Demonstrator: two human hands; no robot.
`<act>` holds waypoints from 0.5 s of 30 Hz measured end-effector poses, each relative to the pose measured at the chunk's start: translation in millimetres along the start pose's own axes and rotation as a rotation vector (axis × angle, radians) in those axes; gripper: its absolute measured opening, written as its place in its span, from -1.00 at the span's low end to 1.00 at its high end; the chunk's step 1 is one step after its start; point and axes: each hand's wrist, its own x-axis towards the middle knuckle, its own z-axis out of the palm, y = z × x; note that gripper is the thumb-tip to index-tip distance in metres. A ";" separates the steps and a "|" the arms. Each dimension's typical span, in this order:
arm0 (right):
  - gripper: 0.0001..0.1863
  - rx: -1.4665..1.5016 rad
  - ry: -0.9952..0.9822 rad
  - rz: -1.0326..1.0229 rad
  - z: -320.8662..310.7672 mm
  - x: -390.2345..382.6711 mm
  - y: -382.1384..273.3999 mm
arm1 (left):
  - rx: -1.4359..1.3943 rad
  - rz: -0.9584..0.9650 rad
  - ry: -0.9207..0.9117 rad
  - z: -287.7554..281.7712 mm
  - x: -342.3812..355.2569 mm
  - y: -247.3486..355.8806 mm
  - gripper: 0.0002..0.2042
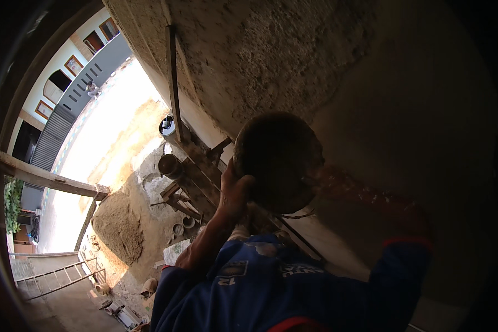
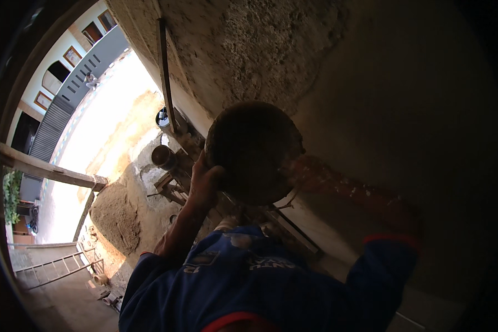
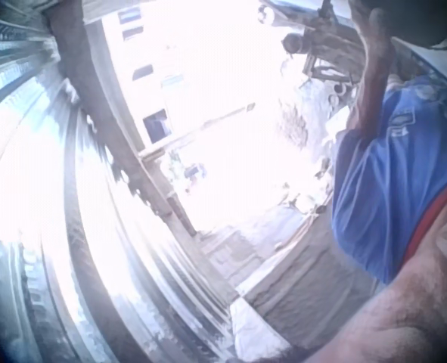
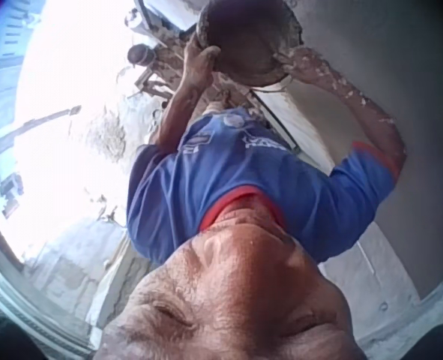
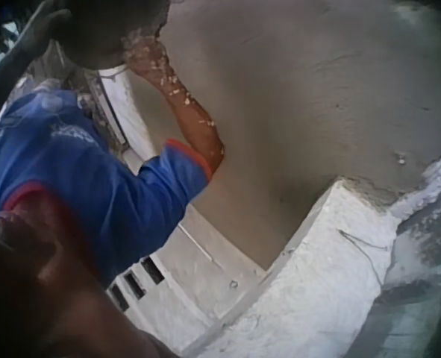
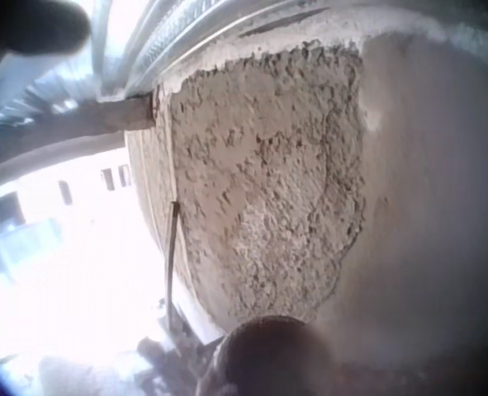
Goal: The person applies wet plaster to a wall using a trowel and then smooths the surface with a long wooden leveling board.
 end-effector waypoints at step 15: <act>-0.57 -2.632 0.892 -0.549 328.5 -37.7 96.7 | -0.054 0.042 0.062 -10.9 0.1 4.7 -0.40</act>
